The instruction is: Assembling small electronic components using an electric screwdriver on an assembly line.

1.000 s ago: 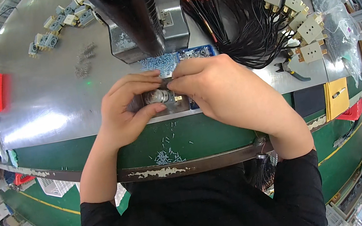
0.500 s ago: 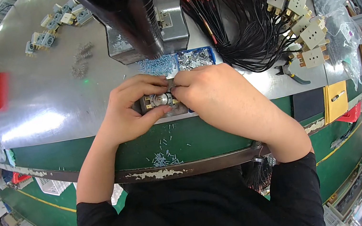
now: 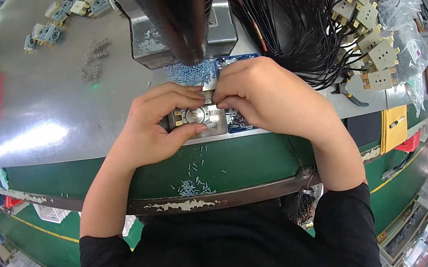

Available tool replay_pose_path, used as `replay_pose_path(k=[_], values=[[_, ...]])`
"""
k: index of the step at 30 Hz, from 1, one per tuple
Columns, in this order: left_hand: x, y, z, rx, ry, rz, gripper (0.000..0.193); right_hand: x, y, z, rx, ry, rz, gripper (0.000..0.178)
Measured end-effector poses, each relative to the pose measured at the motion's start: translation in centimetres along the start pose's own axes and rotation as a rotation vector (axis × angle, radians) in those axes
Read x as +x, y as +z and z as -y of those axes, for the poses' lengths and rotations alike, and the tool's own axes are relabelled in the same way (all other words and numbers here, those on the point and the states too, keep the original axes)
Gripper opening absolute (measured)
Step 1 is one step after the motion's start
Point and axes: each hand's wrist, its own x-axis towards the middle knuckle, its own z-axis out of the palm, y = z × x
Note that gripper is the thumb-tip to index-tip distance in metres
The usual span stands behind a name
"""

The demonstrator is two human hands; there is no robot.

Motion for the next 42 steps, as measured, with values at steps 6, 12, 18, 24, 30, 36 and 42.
replay_pose_path(k=[6,12,18,24,30,36,42], values=[[-0.3,0.0,0.1,-0.001,0.000,-0.010,0.034,0.1,-0.1,0.5,-0.045,-0.024,0.018,0.012],[-0.3,-0.1,0.1,0.017,0.007,-0.006,0.035,0.1,0.2,1.3,-0.073,-0.003,-0.161,0.014],[-0.3,-0.1,0.0,0.016,0.015,-0.021,0.035,-0.1,0.5,1.2,-0.018,0.033,-0.113,0.018],[-0.5,0.1,0.2,0.017,0.043,-0.079,0.035,0.1,1.0,0.5,-0.049,-0.131,-0.106,0.013],[-0.7,0.1,0.4,0.001,0.055,-0.079,0.033,0.2,0.8,1.2,-0.031,-0.154,-0.049,0.015],[-0.8,0.0,0.5,0.007,0.028,-0.068,0.033,0.3,1.8,2.2,-0.043,0.010,-0.150,0.017],[-0.4,0.0,-0.1,0.000,-0.003,-0.062,0.035,0.2,2.1,1.9,-0.038,-0.005,-0.205,0.023]])
